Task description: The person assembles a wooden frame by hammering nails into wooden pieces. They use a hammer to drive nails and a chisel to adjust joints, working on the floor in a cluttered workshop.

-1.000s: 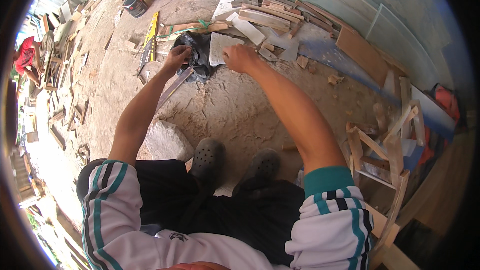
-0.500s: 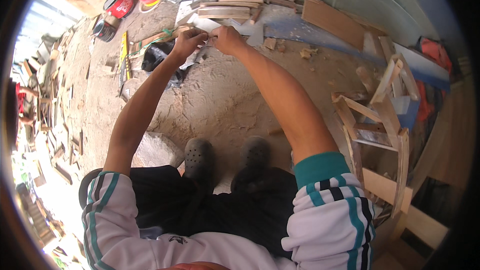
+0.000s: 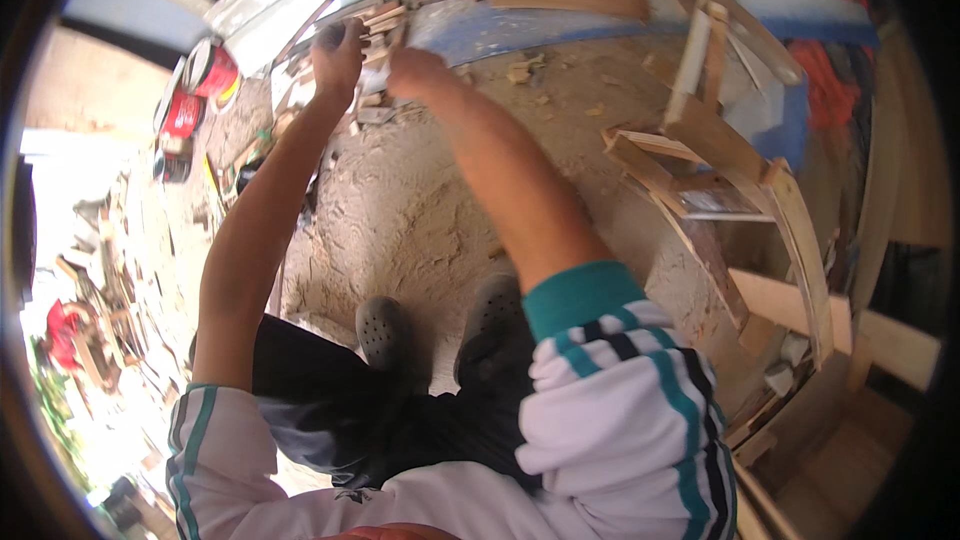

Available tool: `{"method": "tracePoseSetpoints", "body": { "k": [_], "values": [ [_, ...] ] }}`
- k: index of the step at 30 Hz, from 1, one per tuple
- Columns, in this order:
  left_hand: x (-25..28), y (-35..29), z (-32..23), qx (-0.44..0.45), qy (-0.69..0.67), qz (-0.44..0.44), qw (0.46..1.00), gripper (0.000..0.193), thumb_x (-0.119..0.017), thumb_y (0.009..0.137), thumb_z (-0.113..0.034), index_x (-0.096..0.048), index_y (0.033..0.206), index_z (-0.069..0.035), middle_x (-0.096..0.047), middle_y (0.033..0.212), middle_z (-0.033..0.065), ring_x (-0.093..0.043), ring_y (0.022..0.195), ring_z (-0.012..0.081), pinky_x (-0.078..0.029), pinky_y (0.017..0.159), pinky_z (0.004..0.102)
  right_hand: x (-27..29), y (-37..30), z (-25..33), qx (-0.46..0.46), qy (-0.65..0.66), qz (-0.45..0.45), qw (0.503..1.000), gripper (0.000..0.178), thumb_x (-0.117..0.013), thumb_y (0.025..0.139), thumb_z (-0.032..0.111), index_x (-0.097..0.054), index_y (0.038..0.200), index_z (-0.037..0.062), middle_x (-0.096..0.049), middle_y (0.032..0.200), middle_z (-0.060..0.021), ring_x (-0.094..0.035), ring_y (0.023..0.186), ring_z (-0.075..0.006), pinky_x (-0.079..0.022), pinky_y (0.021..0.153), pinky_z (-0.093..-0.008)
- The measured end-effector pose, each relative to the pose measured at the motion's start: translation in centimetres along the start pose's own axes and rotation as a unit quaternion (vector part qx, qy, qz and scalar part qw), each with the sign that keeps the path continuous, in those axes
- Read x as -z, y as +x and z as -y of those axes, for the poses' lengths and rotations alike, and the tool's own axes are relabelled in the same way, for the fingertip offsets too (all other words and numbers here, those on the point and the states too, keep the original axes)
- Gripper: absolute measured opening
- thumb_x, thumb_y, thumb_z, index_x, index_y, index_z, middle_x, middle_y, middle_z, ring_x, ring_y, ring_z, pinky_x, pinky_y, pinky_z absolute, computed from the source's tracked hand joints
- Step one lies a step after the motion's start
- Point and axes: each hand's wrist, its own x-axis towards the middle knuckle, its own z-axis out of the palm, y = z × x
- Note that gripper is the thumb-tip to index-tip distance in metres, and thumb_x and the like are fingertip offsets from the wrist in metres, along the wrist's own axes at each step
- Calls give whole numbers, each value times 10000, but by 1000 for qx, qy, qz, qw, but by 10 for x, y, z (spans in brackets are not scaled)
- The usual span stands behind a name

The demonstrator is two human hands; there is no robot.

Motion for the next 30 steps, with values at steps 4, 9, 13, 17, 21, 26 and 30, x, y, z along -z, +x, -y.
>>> {"method": "tracePoseSetpoints", "body": {
  "k": [4,9,13,17,21,26,30],
  "values": [
    [-71,22,-100,-168,-14,33,985,312,-640,919,-282,-694,955,24,-707,852,103,-661,782,146,-512,692,293,-18,2,31,94,-67,44,992,346,-630,810,125,-681,1146,56,-661,1200,-174,-639,1108,-298,-503,929,-438],
    [-226,-41,-203,-310,-100,246,913,275,-675,917,-302,-695,990,-38,-707,856,97,-670,800,185,-515,728,318,-47,18,-47,139,122,-55,981,373,-623,890,152,-612,1252,59,-625,1250,-144,-588,1134,-267,-462,954,-402],
    [-273,-98,-206,-316,-224,328,861,262,-649,934,-265,-670,1001,-13,-674,815,92,-632,742,183,-506,697,345,-28,-47,-54,76,398,-31,914,410,-678,846,174,-603,1228,44,-650,1156,-139,-612,1021,-273,-491,859,-397],
    [-306,-158,-255,-310,-254,428,810,216,-657,926,-210,-685,991,-6,-669,803,87,-627,729,178,-506,694,317,-48,-146,-178,75,35,-91,992,214,-678,777,124,-690,973,39,-697,877,-124,-656,779,-233,-509,701,-368],
    [-317,-175,-263,-315,-339,406,788,210,-637,944,-199,-680,986,2,-654,784,45,-612,732,116,-497,681,285,-19,-255,-202,-118,212,-60,968,142,-690,755,146,-713,854,46,-689,710,-95,-661,624,-270,-519,624,-389],
    [-318,-193,-264,-216,-374,550,714,173,-658,933,-166,-680,974,0,-663,790,43,-626,727,104,-496,649,256,0,-375,-189,-360,134,-90,919,143,-689,802,120,-688,925,48,-702,865,-128,-685,766,-246,-535,692,-385],
    [-334,-191,-253,-145,-363,654,648,174,-657,936,-164,-688,982,1,-682,808,45,-633,708,109,-498,621,255,-45,-441,-173,-575,32,-6,817,175,-621,831,139,-710,962,64,-705,976,-170,-672,977,-338,-544,800,-429]
  ]
}}
